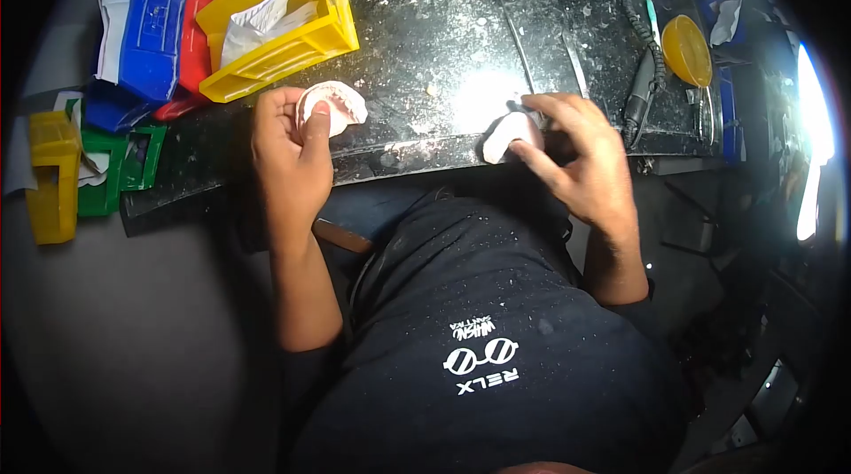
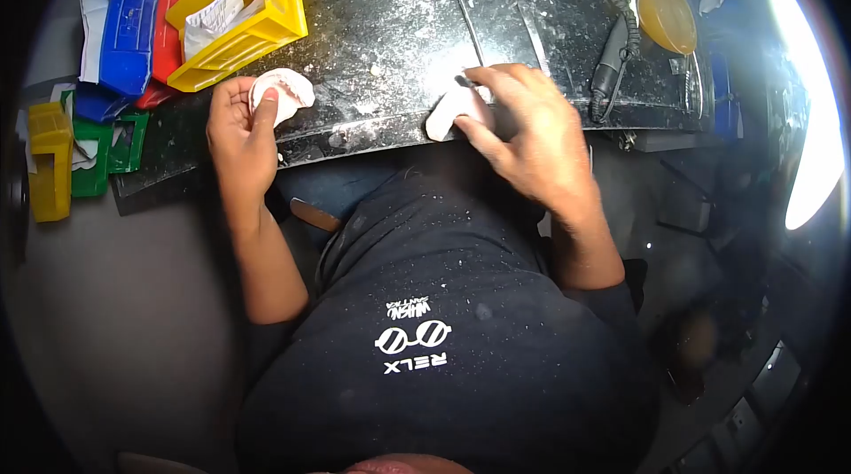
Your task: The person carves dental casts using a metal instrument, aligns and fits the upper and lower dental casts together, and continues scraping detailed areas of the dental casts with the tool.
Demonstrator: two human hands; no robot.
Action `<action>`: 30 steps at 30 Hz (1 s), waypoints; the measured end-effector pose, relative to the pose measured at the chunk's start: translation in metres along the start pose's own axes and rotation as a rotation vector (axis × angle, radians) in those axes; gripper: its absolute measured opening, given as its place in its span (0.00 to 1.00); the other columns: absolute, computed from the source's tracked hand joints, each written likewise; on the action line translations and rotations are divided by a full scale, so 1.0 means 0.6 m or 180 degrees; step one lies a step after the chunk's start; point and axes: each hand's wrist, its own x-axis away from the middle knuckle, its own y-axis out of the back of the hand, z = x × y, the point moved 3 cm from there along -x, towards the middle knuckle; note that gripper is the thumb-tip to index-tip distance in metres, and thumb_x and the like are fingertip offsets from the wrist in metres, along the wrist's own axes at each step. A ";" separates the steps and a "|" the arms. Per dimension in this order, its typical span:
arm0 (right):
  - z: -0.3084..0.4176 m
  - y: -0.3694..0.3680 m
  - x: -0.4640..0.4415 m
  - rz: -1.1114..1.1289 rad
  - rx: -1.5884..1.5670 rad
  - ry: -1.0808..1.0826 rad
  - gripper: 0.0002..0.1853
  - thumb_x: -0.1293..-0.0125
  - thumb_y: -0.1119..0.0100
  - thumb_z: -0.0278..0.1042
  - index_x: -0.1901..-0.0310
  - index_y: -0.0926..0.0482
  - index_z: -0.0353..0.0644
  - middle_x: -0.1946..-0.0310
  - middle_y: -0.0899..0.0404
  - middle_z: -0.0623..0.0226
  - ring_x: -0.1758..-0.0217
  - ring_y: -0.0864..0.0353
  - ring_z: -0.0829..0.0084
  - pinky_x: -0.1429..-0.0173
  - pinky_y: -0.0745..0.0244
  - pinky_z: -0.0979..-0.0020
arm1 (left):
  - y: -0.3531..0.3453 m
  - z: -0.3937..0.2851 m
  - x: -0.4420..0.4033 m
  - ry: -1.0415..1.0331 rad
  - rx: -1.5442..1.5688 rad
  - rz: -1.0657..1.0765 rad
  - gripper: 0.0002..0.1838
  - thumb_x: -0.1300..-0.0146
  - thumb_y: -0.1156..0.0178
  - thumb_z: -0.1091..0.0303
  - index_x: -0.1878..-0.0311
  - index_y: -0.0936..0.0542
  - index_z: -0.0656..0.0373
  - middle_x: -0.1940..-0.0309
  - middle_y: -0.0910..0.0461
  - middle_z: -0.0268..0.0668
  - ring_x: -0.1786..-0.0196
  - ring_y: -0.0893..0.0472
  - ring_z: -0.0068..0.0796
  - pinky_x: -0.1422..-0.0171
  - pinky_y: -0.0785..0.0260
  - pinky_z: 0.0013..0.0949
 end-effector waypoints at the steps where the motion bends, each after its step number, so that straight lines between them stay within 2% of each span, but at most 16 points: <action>1: -0.009 0.013 0.000 0.0053 -0.0029 -0.0058 0.21 0.44 0.26 0.33 0.48 0.17 0.41 0.54 0.16 0.60 0.56 0.17 0.61 0.50 0.21 0.66 | -0.001 0.000 0.002 0.0140 0.0565 -0.0049 0.09 0.31 0.38 0.75 0.51 0.26 0.65 0.63 0.20 0.38 0.69 0.23 0.19 0.64 0.31 0.21; 2: -0.017 0.026 0.003 0.0025 -0.0315 -0.0479 0.20 0.43 0.26 0.31 0.48 0.17 0.41 0.54 0.16 0.62 0.60 0.18 0.67 0.56 0.21 0.69 | 0.000 0.000 0.006 0.0289 0.1129 -0.0097 0.11 0.30 0.39 0.74 0.49 0.28 0.64 0.62 0.19 0.39 0.69 0.22 0.20 0.66 0.32 0.21; 3: -0.024 0.030 0.005 -0.0134 -0.0277 -0.0547 0.19 0.43 0.27 0.30 0.49 0.17 0.41 0.55 0.16 0.62 0.61 0.18 0.69 0.58 0.21 0.70 | 0.008 -0.004 0.010 0.0571 0.1179 0.0155 0.14 0.29 0.40 0.73 0.46 0.31 0.63 0.63 0.19 0.42 0.71 0.21 0.24 0.72 0.33 0.23; 4: -0.032 0.034 0.007 -0.0299 -0.0235 -0.0611 0.19 0.43 0.27 0.29 0.49 0.17 0.41 0.56 0.16 0.63 0.62 0.19 0.71 0.60 0.22 0.70 | 0.010 -0.008 0.012 0.0576 0.1177 0.0152 0.14 0.29 0.40 0.73 0.46 0.31 0.63 0.63 0.19 0.42 0.71 0.21 0.24 0.72 0.33 0.23; 5: -0.048 0.043 0.012 -0.0547 0.0040 -0.0732 0.18 0.43 0.27 0.28 0.49 0.16 0.41 0.58 0.15 0.63 0.63 0.19 0.72 0.60 0.22 0.71 | 0.007 -0.010 0.015 0.0705 0.1634 0.0286 0.14 0.29 0.42 0.74 0.45 0.33 0.64 0.62 0.18 0.44 0.71 0.20 0.24 0.72 0.32 0.23; 6: -0.059 0.045 0.016 -0.0729 0.0105 -0.1279 0.17 0.42 0.27 0.28 0.50 0.15 0.39 0.63 0.15 0.62 0.64 0.18 0.71 0.58 0.21 0.70 | 0.003 -0.012 0.020 0.0833 0.2087 0.0415 0.14 0.28 0.43 0.75 0.44 0.34 0.65 0.61 0.18 0.46 0.71 0.19 0.25 0.72 0.32 0.23; 8: -0.075 0.045 0.020 -0.0439 0.0433 -0.1713 0.16 0.41 0.28 0.27 0.51 0.15 0.37 0.65 0.15 0.60 0.65 0.16 0.69 0.55 0.21 0.68 | -0.007 -0.035 0.031 0.0830 0.2651 0.0623 0.21 0.31 0.45 0.79 0.37 0.36 0.64 0.60 0.17 0.51 0.73 0.18 0.32 0.76 0.30 0.27; 11: -0.081 0.037 0.026 -0.0463 0.0322 -0.1748 0.13 0.39 0.30 0.26 0.52 0.16 0.35 0.67 0.15 0.58 0.65 0.15 0.68 0.54 0.21 0.66 | -0.022 -0.062 0.042 0.0769 0.2683 0.0931 0.28 0.33 0.45 0.79 0.31 0.39 0.66 0.58 0.19 0.52 0.71 0.18 0.35 0.75 0.29 0.27; 18: -0.099 0.036 0.033 -0.0587 0.0644 -0.1272 0.07 0.32 0.38 0.24 0.54 0.19 0.33 0.65 0.16 0.61 0.62 0.16 0.72 0.55 0.23 0.68 | -0.032 -0.114 0.070 0.0626 0.2985 0.1216 0.23 0.35 0.47 0.80 0.39 0.40 0.66 0.60 0.19 0.60 0.75 0.16 0.42 0.79 0.22 0.32; 20: -0.107 0.034 0.037 -0.0504 -0.1117 -0.1766 0.06 0.27 0.42 0.25 0.53 0.21 0.33 0.64 0.18 0.66 0.59 0.16 0.76 0.56 0.24 0.72 | -0.035 -0.134 0.074 0.0589 0.2796 0.1304 0.25 0.34 0.47 0.79 0.36 0.43 0.67 0.62 0.19 0.62 0.77 0.15 0.41 0.81 0.23 0.30; 21: -0.101 0.031 0.032 -0.0584 -0.2124 -0.1395 0.06 0.25 0.43 0.24 0.52 0.23 0.33 0.63 0.19 0.66 0.58 0.16 0.77 0.56 0.21 0.76 | -0.038 -0.146 0.076 0.0518 0.2741 0.1230 0.23 0.33 0.48 0.79 0.37 0.40 0.68 0.64 0.19 0.58 0.80 0.18 0.36 0.83 0.26 0.29; 22: -0.090 0.032 0.034 -0.0589 -0.2118 -0.1412 0.06 0.25 0.43 0.24 0.52 0.23 0.33 0.63 0.19 0.66 0.58 0.16 0.77 0.56 0.21 0.76 | -0.040 -0.148 0.077 0.0529 0.2746 0.1244 0.23 0.33 0.48 0.79 0.37 0.40 0.68 0.64 0.19 0.58 0.80 0.18 0.36 0.83 0.26 0.29; 24: -0.035 0.028 0.028 -0.0733 -0.3497 -0.0777 0.05 0.27 0.42 0.21 0.53 0.24 0.31 0.61 0.19 0.60 0.59 0.13 0.70 0.54 0.15 0.72 | -0.046 -0.152 0.081 0.0303 0.2491 0.1390 0.20 0.33 0.48 0.79 0.39 0.36 0.69 0.67 0.19 0.53 0.82 0.21 0.30 0.83 0.27 0.26; 25: -0.016 0.022 0.025 -0.0729 -0.3997 -0.0505 0.06 0.29 0.41 0.18 0.53 0.25 0.28 0.61 0.19 0.53 0.61 0.11 0.64 0.56 0.10 0.67 | -0.050 -0.158 0.087 0.0380 0.2572 0.1253 0.15 0.31 0.46 0.76 0.43 0.33 0.68 0.69 0.19 0.49 0.84 0.25 0.24 0.85 0.32 0.23; 28: 0.026 0.008 0.023 -0.0465 -0.4462 0.0014 0.05 0.31 0.40 0.17 0.56 0.24 0.27 0.59 0.18 0.47 0.61 0.10 0.56 0.59 0.09 0.62 | -0.057 -0.162 0.091 0.0265 0.2323 0.1058 0.15 0.29 0.43 0.71 0.44 0.32 0.67 0.70 0.20 0.47 0.84 0.26 0.22 0.85 0.37 0.21; 30: 0.049 0.002 0.016 -0.0407 -0.4626 0.0005 0.04 0.31 0.41 0.17 0.57 0.23 0.25 0.58 0.17 0.45 0.59 0.11 0.53 0.56 0.10 0.58 | -0.062 -0.163 0.094 0.0113 0.2174 0.0987 0.15 0.28 0.41 0.67 0.46 0.32 0.66 0.70 0.20 0.46 0.84 0.27 0.21 0.84 0.40 0.20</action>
